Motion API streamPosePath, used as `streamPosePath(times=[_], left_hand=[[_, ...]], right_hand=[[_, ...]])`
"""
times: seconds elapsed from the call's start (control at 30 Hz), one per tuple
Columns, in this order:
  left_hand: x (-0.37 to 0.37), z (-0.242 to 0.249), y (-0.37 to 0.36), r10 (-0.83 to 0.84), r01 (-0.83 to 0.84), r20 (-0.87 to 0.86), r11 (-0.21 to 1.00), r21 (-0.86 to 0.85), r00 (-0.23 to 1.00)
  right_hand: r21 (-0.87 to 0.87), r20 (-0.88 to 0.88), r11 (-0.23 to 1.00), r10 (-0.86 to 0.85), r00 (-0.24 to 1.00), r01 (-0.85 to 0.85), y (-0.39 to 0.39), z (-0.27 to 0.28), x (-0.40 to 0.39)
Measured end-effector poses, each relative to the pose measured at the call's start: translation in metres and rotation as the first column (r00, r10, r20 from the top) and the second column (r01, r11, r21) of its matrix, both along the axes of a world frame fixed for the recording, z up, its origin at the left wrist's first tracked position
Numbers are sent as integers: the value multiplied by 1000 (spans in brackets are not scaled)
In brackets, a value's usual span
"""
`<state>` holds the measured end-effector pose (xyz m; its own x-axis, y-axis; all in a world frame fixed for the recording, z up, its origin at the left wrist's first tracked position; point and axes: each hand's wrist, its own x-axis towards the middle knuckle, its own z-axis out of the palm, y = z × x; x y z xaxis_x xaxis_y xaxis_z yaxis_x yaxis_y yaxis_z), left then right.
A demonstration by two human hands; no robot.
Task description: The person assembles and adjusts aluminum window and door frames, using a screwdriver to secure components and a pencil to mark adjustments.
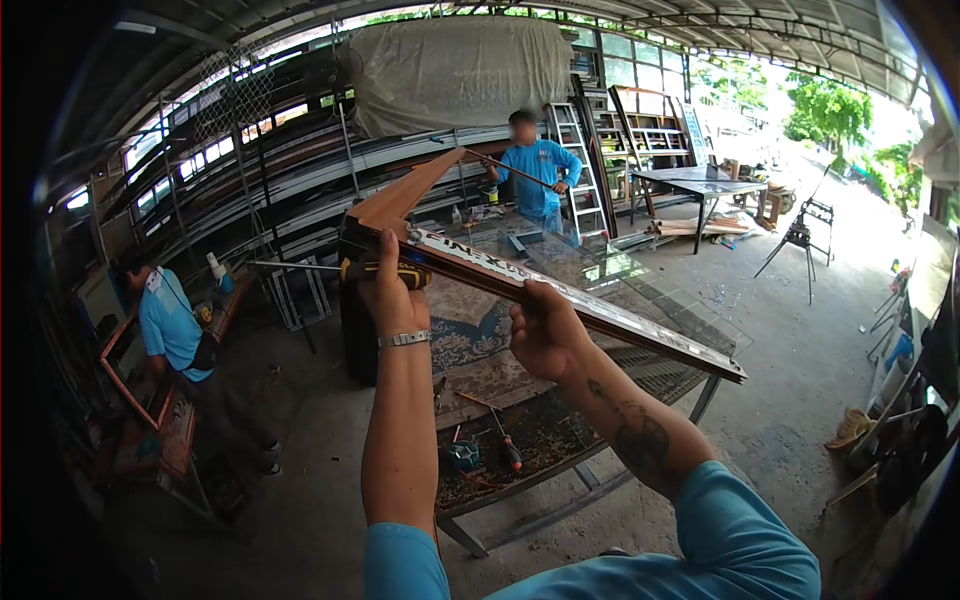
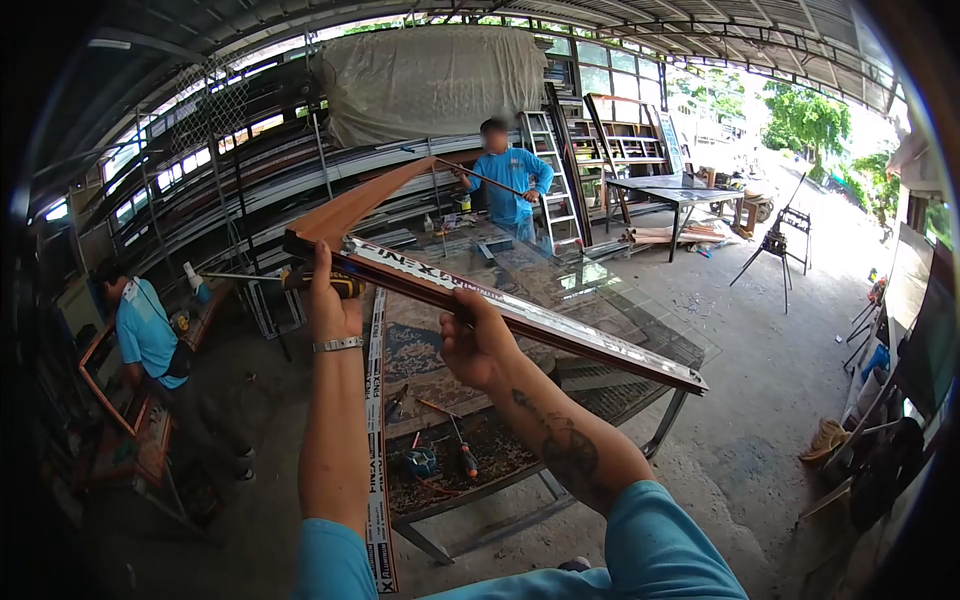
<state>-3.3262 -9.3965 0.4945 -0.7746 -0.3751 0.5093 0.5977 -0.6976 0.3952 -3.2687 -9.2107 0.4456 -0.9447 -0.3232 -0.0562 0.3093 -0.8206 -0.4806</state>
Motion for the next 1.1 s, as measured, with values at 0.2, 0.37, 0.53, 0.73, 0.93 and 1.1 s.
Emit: streamPosePath(times=[0.2, 0.37, 0.53, 0.73, 0.93, 1.1], left_hand=[[15, 4, 89, -15, 11, -22, 981, -192, 1000], [17, -17, 212, -232, 215, 7, 891, -401, 973], [54, -50, 382, -328, 303, 25, 837, -456, 944], [66, -85, 580, -511, 484, 66, 755, -443, 857], [51, -134, 731, -646, 670, 189, 684, -287, 740], [30, -205, 838, -623, 733, 390, 616, -290, 678]], right_hand=[[-100, 11, 987, -123, 992, 123, 82, -19, 13], [-185, 98, 951, -231, 968, 246, 199, -57, 23], [-199, 185, 901, -351, 918, 385, 380, -115, 39], [-212, 247, 829, -467, 849, 518, 581, -152, 60], [-227, 364, 816, -435, 824, 531, 725, -215, 54], [-235, 536, 776, -399, 744, 586, 827, -300, 42]])
